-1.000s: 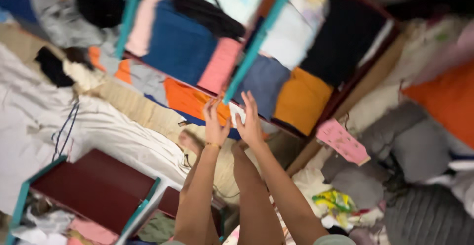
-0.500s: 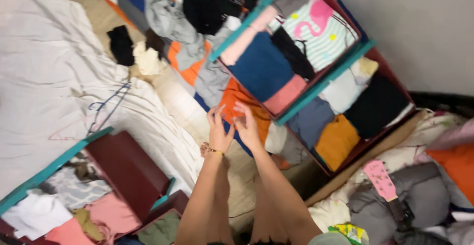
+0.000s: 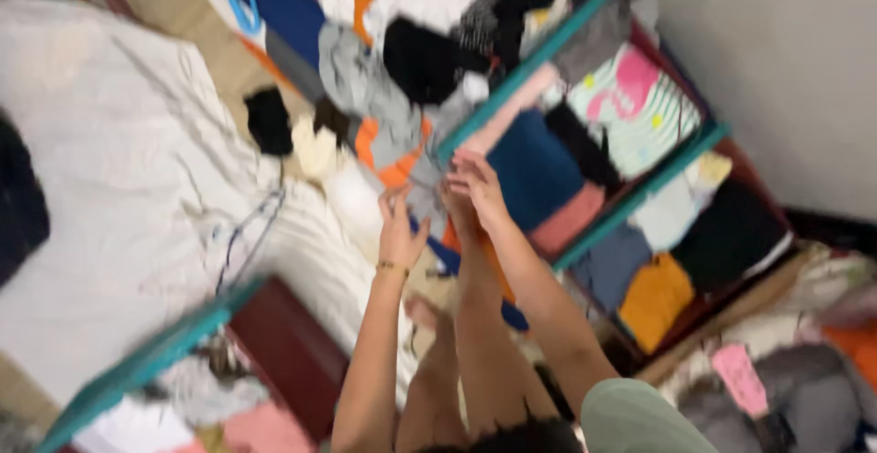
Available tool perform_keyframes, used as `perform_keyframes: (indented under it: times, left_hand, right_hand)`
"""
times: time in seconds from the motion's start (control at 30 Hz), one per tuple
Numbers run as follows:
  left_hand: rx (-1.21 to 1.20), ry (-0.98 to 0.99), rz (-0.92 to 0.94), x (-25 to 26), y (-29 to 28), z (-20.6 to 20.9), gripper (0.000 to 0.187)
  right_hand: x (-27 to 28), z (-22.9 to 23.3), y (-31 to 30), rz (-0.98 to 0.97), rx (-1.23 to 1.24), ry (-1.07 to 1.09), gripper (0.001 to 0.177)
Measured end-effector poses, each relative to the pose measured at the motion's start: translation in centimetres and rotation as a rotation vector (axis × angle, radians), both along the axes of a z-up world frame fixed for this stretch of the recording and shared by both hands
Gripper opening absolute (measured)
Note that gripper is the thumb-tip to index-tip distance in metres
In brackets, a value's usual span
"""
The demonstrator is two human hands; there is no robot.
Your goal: The person picks up several garments from a bed, including an orange shirt, a striped shirt, and a white garment, folds each item by hand on the bed, and places them into open storage drawers.
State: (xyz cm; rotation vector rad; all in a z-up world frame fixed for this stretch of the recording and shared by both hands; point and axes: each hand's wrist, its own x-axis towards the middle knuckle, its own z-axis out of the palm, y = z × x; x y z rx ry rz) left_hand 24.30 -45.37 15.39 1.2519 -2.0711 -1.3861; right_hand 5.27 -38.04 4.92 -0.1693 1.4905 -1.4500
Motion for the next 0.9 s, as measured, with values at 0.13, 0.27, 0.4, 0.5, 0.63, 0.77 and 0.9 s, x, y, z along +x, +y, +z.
perform_keyframes:
  times: [0.13, 0.27, 0.4, 0.5, 0.63, 0.77, 0.9]
  left_hand:
    - [0.095, -0.052, 0.078, -3.1, -5.2, -4.1, 0.072]
    - [0.097, -0.003, 0.11, -8.6, -10.2, -11.5, 0.074]
    - [0.088, -0.027, 0.064, -15.2, -14.2, -18.8, 0.072]
    - [-0.045, 0.09, 0.046, -19.3, -16.6, -22.5, 0.07]
    - [0.18, -0.104, -0.018, -21.9, -18.3, -24.8, 0.066]
    - [0.226, -0.086, 0.007, -21.7, -18.8, -27.2, 0.068]
    - [0.315, -0.157, 0.048, -19.8, -17.1, -29.3, 0.068]
  right_hand:
    - [-6.7, -8.3, -5.6, 0.002, 0.064, -0.012, 0.048]
    - [-14.1, -16.4, -10.6, 0.003, 0.11, 0.042, 0.043]
    - [-21.5, -23.6, -15.8, 0.037, 0.219, 0.056, 0.047]
    - [-26.5, -28.5, -18.8, 0.112, 0.272, 0.054, 0.056]
    - [-29.7, -35.4, -21.1, 0.184, 0.317, 0.195, 0.06]
    - [-28.7, -40.8, -21.0, 0.354, 0.453, 0.484, 0.064]
    - [-27.4, -41.5, -20.6, 0.344, 0.526, 0.817, 0.044]
